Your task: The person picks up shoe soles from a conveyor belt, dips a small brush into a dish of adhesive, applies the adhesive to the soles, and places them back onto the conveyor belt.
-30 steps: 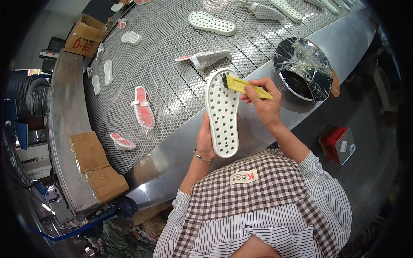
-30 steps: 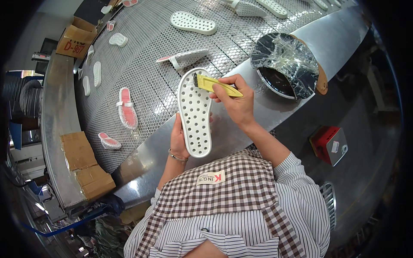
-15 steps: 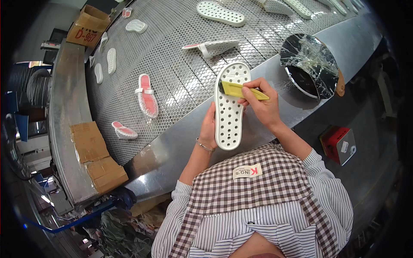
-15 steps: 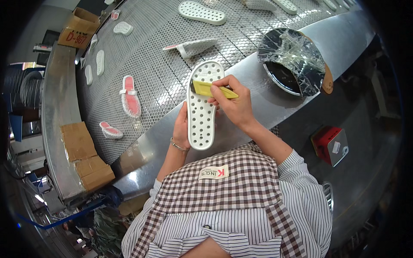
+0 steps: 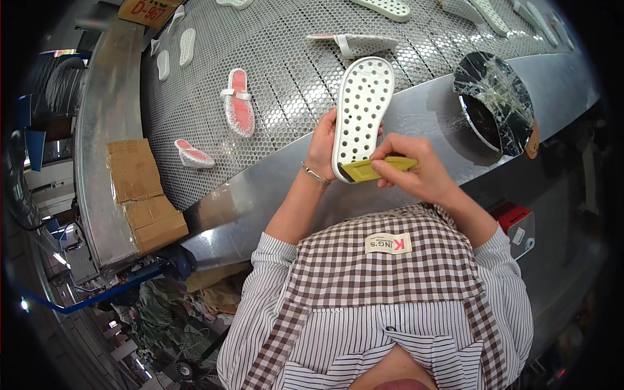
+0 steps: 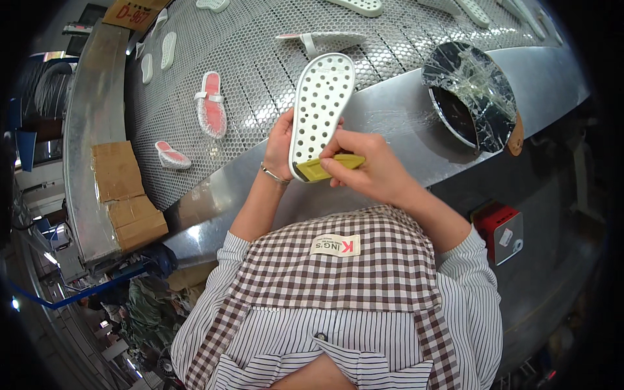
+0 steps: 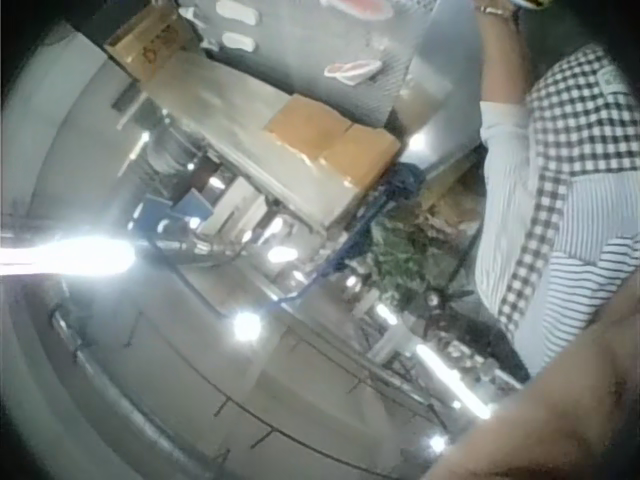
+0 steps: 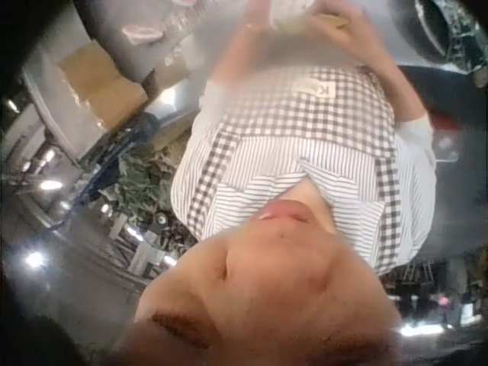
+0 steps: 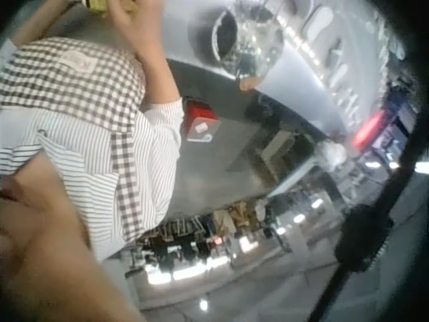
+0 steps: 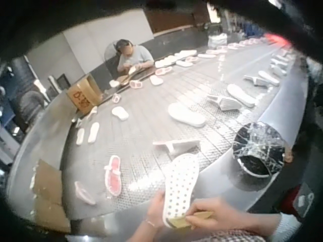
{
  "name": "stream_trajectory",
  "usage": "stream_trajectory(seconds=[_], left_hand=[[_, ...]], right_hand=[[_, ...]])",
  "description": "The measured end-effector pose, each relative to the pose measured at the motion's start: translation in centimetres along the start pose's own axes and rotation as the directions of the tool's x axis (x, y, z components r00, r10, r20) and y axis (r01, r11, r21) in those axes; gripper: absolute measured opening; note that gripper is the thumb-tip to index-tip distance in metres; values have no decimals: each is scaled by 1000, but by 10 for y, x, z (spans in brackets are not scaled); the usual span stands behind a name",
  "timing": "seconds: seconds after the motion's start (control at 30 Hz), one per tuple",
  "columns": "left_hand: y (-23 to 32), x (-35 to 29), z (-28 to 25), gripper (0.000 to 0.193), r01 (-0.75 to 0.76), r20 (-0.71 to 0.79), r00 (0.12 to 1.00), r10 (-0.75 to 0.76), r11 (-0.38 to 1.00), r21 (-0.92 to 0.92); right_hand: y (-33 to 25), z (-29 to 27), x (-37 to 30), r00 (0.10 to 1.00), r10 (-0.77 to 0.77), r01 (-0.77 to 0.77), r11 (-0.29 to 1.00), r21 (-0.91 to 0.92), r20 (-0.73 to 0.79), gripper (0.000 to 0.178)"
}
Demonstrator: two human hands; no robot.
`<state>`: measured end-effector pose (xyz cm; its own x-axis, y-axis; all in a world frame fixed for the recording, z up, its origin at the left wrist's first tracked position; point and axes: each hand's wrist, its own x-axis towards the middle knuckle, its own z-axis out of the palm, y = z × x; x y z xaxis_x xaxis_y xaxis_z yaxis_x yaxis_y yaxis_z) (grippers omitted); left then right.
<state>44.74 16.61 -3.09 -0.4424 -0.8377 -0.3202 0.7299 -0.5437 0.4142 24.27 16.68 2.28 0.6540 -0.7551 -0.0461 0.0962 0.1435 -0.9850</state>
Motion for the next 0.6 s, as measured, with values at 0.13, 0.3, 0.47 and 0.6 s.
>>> stream_trajectory(seconds=[0.13,0.3,0.47,0.6], left_hand=[[-7,-4,-3,49,-8,-81,997,1,997,-82],[-12,-11,-1,48,68,-133,988,-75,996,-53],[-10,-25,0,52,176,72,983,-170,980,-91],[-8,-28,-2,54,274,113,961,-253,929,-250]], right_hand=[[-24,-18,24,958,87,-20,970,-241,272,8],[-54,-13,56,832,-16,367,765,-529,554,8],[-71,16,65,699,70,561,564,-606,712,8],[-77,22,64,666,57,628,497,-599,744,9]])
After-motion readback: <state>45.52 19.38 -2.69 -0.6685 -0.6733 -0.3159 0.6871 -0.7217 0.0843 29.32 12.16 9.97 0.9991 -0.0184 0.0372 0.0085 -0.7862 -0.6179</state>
